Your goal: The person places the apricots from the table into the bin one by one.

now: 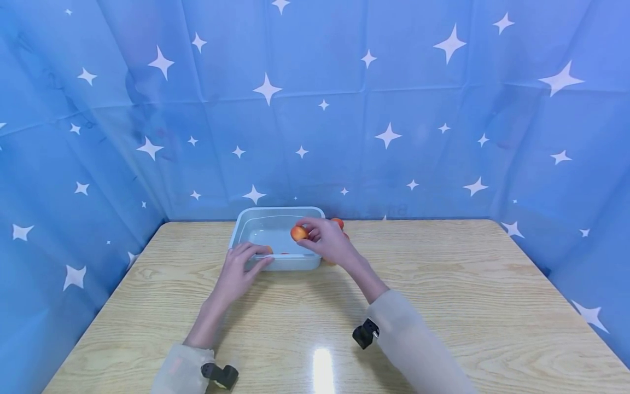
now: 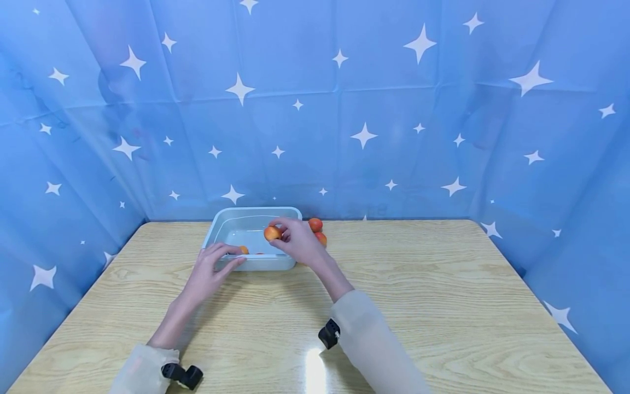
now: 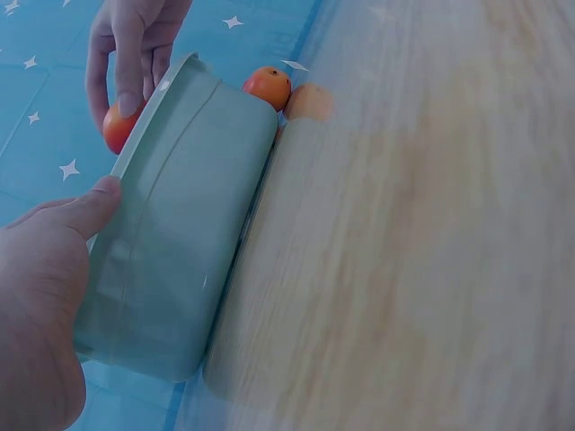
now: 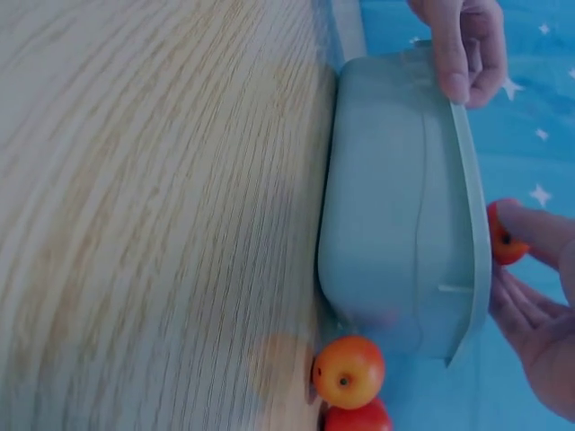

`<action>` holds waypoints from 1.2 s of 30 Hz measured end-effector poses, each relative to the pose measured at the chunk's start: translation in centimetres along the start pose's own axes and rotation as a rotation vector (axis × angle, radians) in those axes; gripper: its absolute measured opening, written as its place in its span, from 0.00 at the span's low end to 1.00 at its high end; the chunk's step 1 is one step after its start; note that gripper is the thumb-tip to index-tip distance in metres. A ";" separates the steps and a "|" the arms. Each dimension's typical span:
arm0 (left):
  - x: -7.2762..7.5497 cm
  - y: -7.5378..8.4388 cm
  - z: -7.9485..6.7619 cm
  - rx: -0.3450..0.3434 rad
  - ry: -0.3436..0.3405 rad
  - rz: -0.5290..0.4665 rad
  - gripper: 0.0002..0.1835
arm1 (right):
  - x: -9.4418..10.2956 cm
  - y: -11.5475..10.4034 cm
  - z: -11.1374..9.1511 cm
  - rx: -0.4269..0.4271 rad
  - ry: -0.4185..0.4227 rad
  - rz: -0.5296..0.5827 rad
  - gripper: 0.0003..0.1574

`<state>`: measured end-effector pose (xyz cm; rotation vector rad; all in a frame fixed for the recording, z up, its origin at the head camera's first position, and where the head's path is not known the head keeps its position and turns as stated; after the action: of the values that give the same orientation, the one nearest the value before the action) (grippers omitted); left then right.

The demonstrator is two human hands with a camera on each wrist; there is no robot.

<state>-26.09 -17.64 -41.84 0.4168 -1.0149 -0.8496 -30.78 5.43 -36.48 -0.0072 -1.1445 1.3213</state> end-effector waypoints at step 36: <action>0.1 -0.2 0.1 0.017 0.002 0.012 0.09 | 2.4 1.0 -2.1 0.007 0.125 0.028 0.22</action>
<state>-26.25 -17.80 -41.84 0.4253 -1.0225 -0.8298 -30.56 8.76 -36.54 -0.0996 -1.0370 1.3313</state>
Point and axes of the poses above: each hand's wrist, its own z-axis towards the middle knuckle, its own x-axis out of the back of the hand, y = z × x, the point moved 3 cm from there along z, towards the middle knuckle, and after that the axes turned 14 degrees about x, right-handed, at the moved point
